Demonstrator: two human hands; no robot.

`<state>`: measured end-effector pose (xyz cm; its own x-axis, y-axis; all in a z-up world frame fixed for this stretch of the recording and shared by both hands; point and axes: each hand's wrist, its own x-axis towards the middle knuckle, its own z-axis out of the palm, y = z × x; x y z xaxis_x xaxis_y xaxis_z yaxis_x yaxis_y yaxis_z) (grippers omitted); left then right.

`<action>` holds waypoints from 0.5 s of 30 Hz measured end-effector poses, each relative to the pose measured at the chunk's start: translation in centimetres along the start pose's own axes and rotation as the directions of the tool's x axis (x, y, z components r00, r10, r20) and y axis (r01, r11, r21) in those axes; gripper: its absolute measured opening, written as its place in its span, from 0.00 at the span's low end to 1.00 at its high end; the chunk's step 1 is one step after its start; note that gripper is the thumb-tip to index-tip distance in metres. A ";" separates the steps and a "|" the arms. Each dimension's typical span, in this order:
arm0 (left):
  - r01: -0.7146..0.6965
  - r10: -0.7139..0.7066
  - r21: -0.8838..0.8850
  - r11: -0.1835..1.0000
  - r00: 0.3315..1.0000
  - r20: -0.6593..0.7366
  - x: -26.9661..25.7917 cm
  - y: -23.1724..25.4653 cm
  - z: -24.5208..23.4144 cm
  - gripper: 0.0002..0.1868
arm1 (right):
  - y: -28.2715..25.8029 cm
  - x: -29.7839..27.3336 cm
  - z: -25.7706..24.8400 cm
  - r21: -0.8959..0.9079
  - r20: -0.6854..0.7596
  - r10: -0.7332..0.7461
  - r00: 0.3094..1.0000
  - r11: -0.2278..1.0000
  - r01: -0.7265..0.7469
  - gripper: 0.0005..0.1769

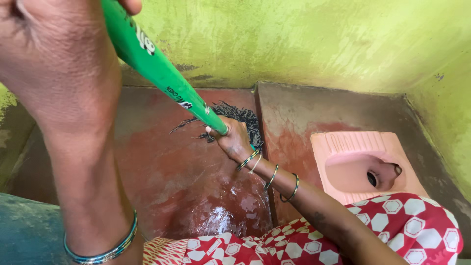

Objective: The person uses a green-handled mop to clean a reddish-brown tiled floor in a bathroom. They repeatedly scrub the floor near a pink squat toilet, moving the mop back and forth to agitate the water and dirt.

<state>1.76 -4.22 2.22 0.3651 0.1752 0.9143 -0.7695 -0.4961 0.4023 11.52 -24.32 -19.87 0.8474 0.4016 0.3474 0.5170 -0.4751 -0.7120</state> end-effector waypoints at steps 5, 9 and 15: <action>-0.062 0.065 0.155 0.986 0.998 -0.019 -0.2 -0.3 -0.2 0.15 | 0.5 1.6 1.6 -0.013 0.011 0.000 1.000 1.000 0.000 0.13; -0.106 0.103 0.235 0.966 0.994 0.025 0.0 -0.1 1.7 0.14 | 2.4 4.2 6.5 0.130 0.182 0.063 0.981 0.988 -0.088 0.16; -0.178 0.155 0.330 0.927 0.983 0.095 0.3 0.6 5.9 0.13 | 4.6 6.1 14.5 0.364 0.249 -0.305 0.919 0.909 0.203 0.15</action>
<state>4.51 -9.48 2.47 0.2891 0.0145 0.9572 -0.6057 -0.7715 0.1946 17.29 -12.72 -29.88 0.5914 0.7087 0.3848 0.5982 -0.0655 -0.7987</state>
